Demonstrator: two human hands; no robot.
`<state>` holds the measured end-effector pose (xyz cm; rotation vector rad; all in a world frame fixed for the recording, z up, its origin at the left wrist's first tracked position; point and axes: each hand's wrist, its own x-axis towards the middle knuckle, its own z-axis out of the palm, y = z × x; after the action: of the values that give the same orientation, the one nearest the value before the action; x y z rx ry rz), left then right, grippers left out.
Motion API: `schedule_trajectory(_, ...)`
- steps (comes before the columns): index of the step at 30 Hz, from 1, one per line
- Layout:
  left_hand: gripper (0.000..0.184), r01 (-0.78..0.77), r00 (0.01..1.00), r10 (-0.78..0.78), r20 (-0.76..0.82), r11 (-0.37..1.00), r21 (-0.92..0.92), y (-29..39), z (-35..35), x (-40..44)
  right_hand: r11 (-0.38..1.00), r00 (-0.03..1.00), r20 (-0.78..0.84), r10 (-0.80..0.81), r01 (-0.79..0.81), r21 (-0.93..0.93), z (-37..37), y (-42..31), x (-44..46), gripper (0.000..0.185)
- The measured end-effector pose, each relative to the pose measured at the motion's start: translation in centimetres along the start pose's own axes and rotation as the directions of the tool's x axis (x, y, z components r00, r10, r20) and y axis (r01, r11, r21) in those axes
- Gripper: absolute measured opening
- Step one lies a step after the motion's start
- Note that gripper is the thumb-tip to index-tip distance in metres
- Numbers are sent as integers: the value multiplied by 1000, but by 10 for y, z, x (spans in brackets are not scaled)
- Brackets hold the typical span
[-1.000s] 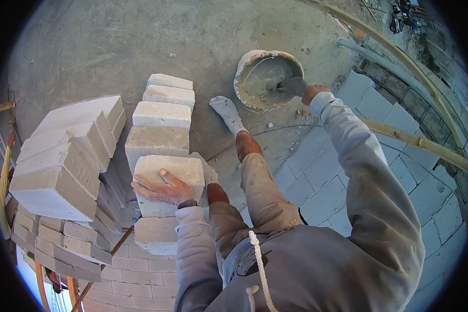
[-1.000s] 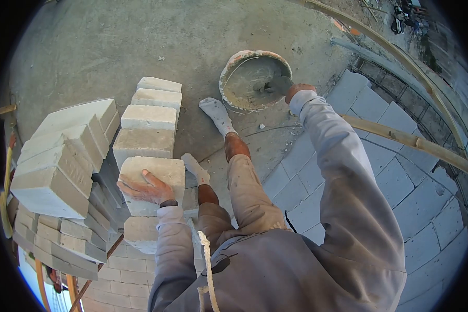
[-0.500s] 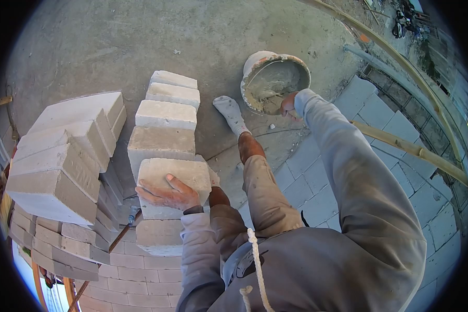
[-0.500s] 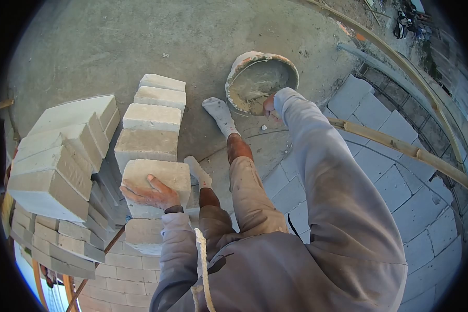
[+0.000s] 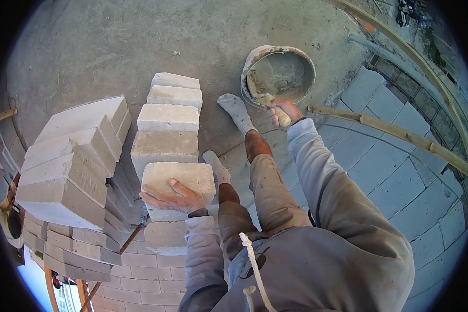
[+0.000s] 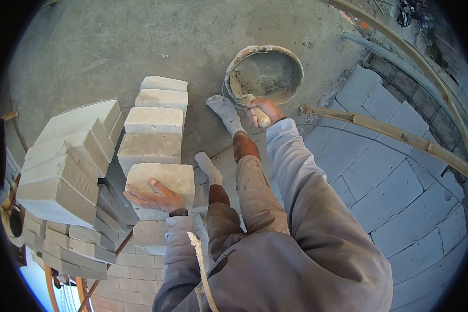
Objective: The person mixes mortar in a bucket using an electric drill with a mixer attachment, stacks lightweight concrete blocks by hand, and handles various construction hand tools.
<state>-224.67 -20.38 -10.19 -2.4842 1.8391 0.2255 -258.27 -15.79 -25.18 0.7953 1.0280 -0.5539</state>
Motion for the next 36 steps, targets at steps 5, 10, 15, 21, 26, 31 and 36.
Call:
schedule_trajectory(5, 67, -41, 999, 41, -30, 999, 0, 4, -1, -1, 982, 984, -113, -140, 124, -140, -1, -15, -17, 16)
schedule_trajectory(10, 66, -55, 998, 58, -34, 995, 81, -4, 1, -3, 681, 849, -385, -362, -41, -731, -40, -25, -14, 26)
schedule_trajectory(15, 65, -52, 997, 55, -45, 997, 65, -3, 0, -6, -79, 526, -308, -793, -590, -804, -45, -29, -61, 30)
schedule_trajectory(21, 61, -70, 995, 76, -65, 994, 88, -3, 1, -9, -264, 526, -244, -815, -711, -651, -82, -60, -3, 29)
schedule_trajectory(26, 63, -115, 990, 122, -75, 989, 87, -11, 2, -8, -246, 619, -310, -722, -648, -721, -52, -36, 46, 25)
schedule_trajectory(31, 68, 4, 999, -1, -39, 997, 74, -5, 3, -10, -366, 638, -211, -740, -646, -670, -54, -17, 13, 24)
schedule_trajectory(36, 68, 95, 995, -95, -7, 987, 128, -6, 3, -10, -532, 680, -1, -734, -576, -621, -37, 15, -40, 22)
